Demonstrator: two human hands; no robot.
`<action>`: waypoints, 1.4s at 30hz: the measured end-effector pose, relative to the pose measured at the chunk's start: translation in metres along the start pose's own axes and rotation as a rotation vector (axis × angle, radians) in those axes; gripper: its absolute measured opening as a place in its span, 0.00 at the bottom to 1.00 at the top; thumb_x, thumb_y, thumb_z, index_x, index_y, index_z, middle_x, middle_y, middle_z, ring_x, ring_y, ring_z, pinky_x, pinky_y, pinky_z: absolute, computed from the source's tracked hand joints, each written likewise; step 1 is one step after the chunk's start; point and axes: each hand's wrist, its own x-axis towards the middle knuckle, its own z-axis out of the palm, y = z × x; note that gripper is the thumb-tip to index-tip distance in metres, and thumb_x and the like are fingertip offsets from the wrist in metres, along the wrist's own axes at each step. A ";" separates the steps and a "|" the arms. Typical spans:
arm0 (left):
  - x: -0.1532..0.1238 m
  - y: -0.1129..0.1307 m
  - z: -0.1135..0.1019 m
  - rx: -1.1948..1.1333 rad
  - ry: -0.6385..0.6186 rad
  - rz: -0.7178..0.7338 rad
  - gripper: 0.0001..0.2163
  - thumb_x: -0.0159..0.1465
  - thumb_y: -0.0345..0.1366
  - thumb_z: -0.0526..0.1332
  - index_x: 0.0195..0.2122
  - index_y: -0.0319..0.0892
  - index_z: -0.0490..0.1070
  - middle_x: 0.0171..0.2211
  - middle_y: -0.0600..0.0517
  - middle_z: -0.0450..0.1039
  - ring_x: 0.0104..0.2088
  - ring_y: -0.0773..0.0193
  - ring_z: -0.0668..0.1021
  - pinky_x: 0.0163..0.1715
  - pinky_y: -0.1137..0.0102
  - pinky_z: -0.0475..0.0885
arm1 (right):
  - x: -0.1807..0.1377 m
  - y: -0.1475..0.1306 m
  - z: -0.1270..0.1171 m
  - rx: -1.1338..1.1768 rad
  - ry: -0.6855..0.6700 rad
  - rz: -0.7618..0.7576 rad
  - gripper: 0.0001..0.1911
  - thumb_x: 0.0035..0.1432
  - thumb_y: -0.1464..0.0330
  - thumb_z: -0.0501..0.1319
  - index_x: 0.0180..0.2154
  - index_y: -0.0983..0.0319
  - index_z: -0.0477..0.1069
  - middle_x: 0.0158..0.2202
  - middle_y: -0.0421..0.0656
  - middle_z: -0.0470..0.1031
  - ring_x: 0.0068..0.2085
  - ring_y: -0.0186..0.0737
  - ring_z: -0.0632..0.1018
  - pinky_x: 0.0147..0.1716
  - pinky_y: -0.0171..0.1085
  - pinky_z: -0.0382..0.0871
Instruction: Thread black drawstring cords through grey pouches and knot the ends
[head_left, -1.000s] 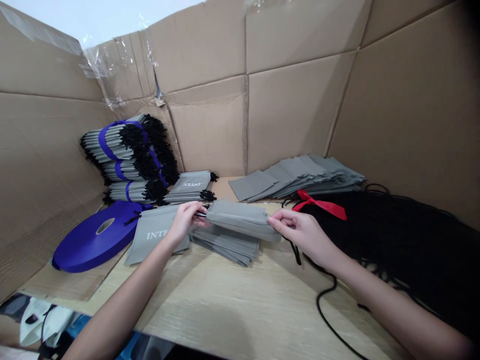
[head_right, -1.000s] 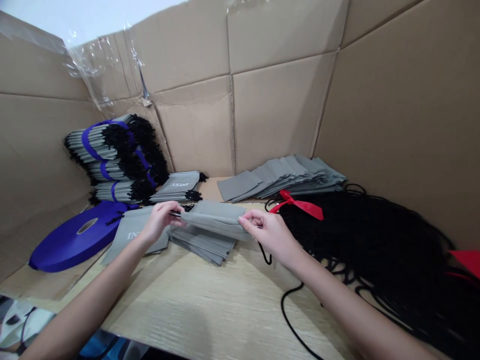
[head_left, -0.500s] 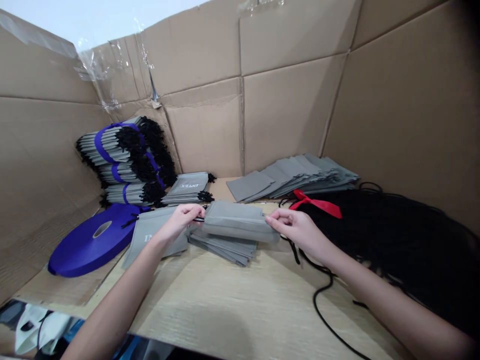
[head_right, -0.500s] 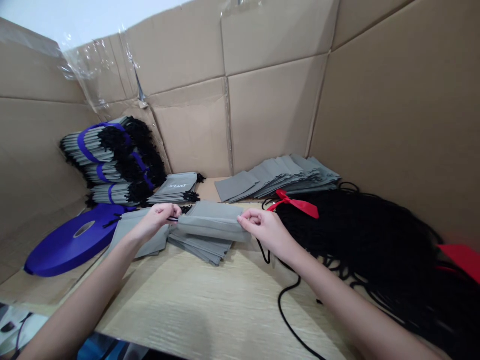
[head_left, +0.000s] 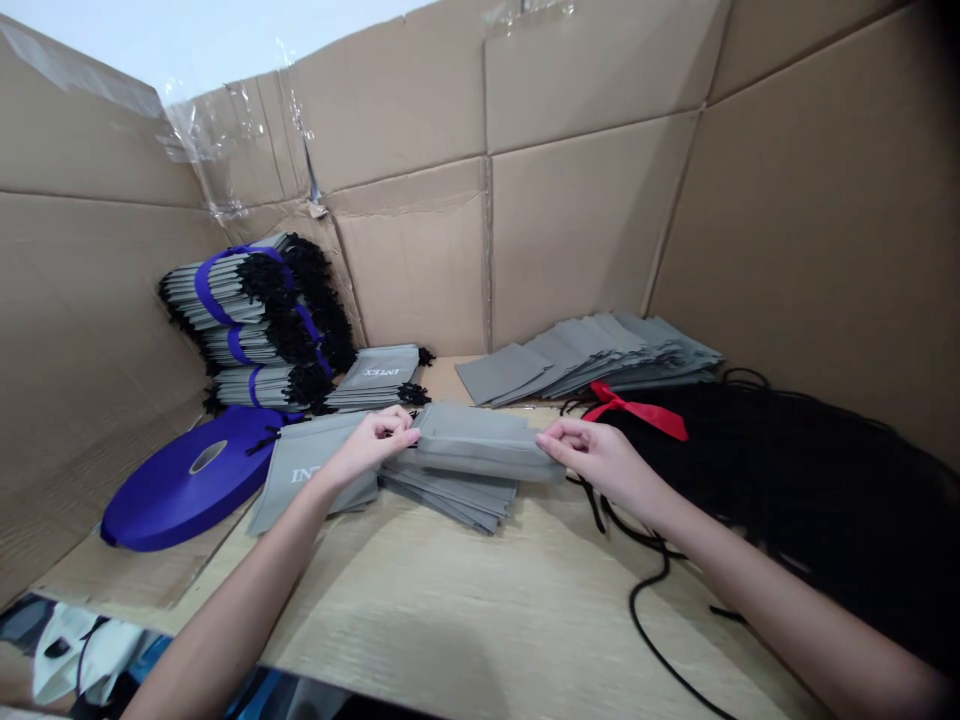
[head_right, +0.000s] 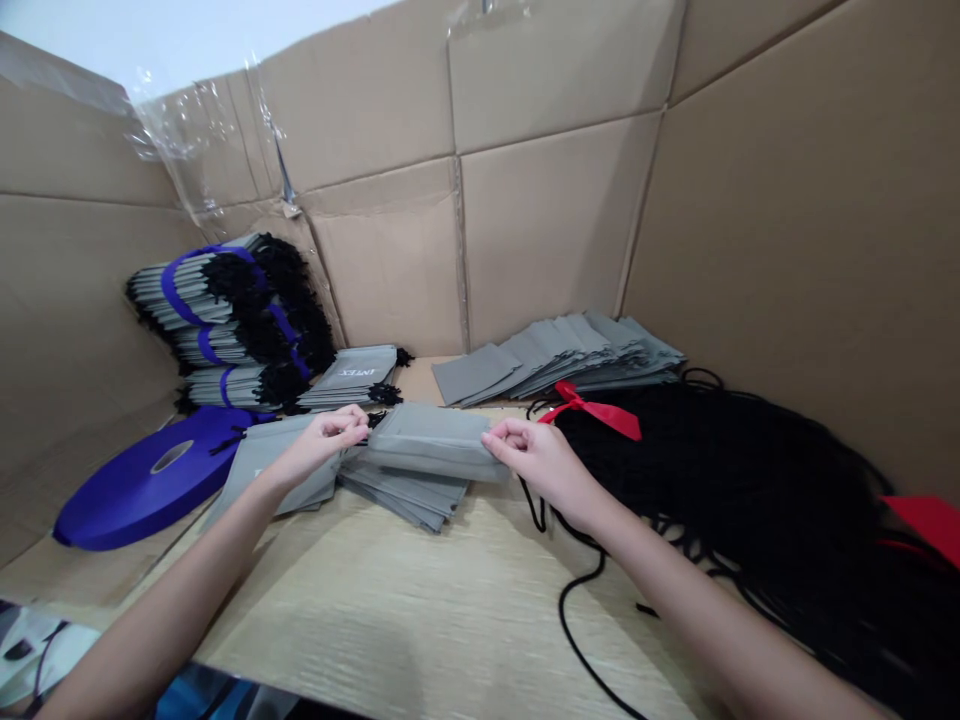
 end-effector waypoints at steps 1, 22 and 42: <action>0.000 -0.001 0.000 0.038 0.020 0.019 0.19 0.53 0.49 0.61 0.17 0.38 0.63 0.29 0.51 0.64 0.33 0.64 0.67 0.36 0.70 0.65 | 0.001 0.001 0.000 0.010 -0.009 0.006 0.18 0.54 0.54 0.55 0.26 0.62 0.66 0.18 0.34 0.57 0.20 0.30 0.59 0.20 0.31 0.48; 0.004 -0.017 0.026 -0.499 0.409 -0.017 0.16 0.48 0.37 0.67 0.37 0.37 0.72 0.27 0.53 0.71 0.27 0.70 0.73 0.29 0.73 0.74 | 0.002 0.006 0.011 0.266 0.087 0.054 0.20 0.49 0.52 0.59 0.25 0.63 0.67 0.20 0.35 0.59 0.21 0.29 0.59 0.19 0.31 0.48; 0.004 -0.016 0.033 -0.475 0.457 -0.063 0.11 0.50 0.42 0.66 0.27 0.38 0.72 0.26 0.54 0.68 0.27 0.70 0.70 0.26 0.77 0.67 | -0.002 0.005 0.010 0.121 0.185 -0.043 0.16 0.55 0.55 0.56 0.29 0.62 0.69 0.23 0.39 0.69 0.25 0.34 0.68 0.23 0.33 0.58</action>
